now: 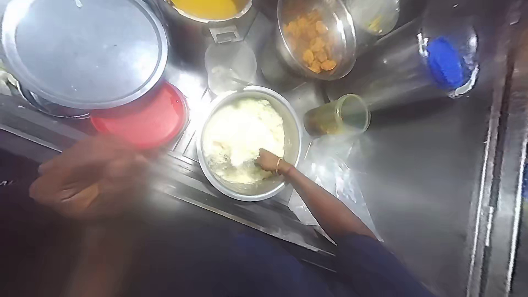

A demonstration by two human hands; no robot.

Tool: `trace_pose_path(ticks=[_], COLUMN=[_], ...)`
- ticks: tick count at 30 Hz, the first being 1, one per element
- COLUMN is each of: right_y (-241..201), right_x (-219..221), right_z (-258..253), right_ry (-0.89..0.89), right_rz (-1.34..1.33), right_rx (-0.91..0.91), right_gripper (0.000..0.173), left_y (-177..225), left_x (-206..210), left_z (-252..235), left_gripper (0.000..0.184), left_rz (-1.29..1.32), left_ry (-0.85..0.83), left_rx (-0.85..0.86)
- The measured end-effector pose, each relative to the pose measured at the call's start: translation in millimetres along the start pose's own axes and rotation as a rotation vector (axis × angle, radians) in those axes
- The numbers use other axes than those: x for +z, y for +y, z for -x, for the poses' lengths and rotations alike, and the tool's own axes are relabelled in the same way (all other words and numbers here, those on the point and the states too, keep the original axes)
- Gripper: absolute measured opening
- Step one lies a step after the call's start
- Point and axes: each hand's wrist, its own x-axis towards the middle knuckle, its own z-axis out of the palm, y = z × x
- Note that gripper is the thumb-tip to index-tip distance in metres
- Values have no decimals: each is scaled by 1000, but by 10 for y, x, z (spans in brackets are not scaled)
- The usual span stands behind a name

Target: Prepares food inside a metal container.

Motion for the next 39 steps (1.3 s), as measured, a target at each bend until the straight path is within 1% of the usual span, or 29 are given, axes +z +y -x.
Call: trace_pose_path(ticks=[3,5,6,7,9,11,12,13,15,16,18,20,22,23,24,26,27,28,29,31,33,35,37,39], right_y=[-126,-149,-194,-256,-380,-405,-351,-323,-487,-587,-655,-614,-565,-552,-521,-398,-364,-388,-464,-673,-856,-831,-698,-479], right_x=[-391,-646,-770,-885,-1055,-1084,-964,-760,-366,-211,42,136,-8,-164,-335,-621,-739,-855,-935,-861,-532,-240,-233,-460], right_z=[248,469,581,665,655,330,111,-61,-225,-208,-60,157,372,460,510,506,460,372,236,-106,-348,-440,-352,-205], right_ry=[123,236,304,375,490,516,518,494,327,229,81,18,27,60,131,397,535,624,648,588,428,311,170,83], right_rz=[380,572,605,618,605,530,469,415,411,434,505,558,557,544,527,469,448,435,426,422,446,470,544,594], right_rx=[78,64,50,39,31,52,30,11,70,84,35,-22,1,38,75,83,74,77,85,40,-8,-44,8,76], right_gripper=[37,37,38,35,31,36,41,42,43,43,44,40,39,40,41,37,35,34,36,39,40,38,36,40], left_y=[33,54,65,83,123,136,139,142,136,141,165,155,138,130,127,133,131,120,115,132,156,155,168,174], left_x=[37,62,73,92,125,166,186,195,193,184,183,183,168,154,136,119,132,145,151,159,172,183,178,180], left_z=[-23,-55,-67,-77,-102,-128,-122,-111,-118,-117,-104,-93,-75,-65,-51,-31,-39,-55,-66,-87,-87,-110,-109,-125], left_gripper=[15,16,16,15,13,13,14,15,18,19,19,14,13,15,16,14,13,12,11,13,15,13,16,19], left_rz=[-6,-24,-38,-50,-84,-134,-153,-174,-219,-235,-233,-202,-202,-212,-216,-209,-191,-172,-155,-158,-152,-121,-122,-135], left_ry=[-7,-46,-70,-84,-113,-136,-142,-147,-147,-141,-122,-123,-121,-114,-108,-105,-101,-101,-103,-100,-89,-76,-74,-93], left_rx=[-7,12,22,24,17,30,33,31,36,37,25,1,-13,-12,-12,-15,-9,1,13,35,37,40,52,72])
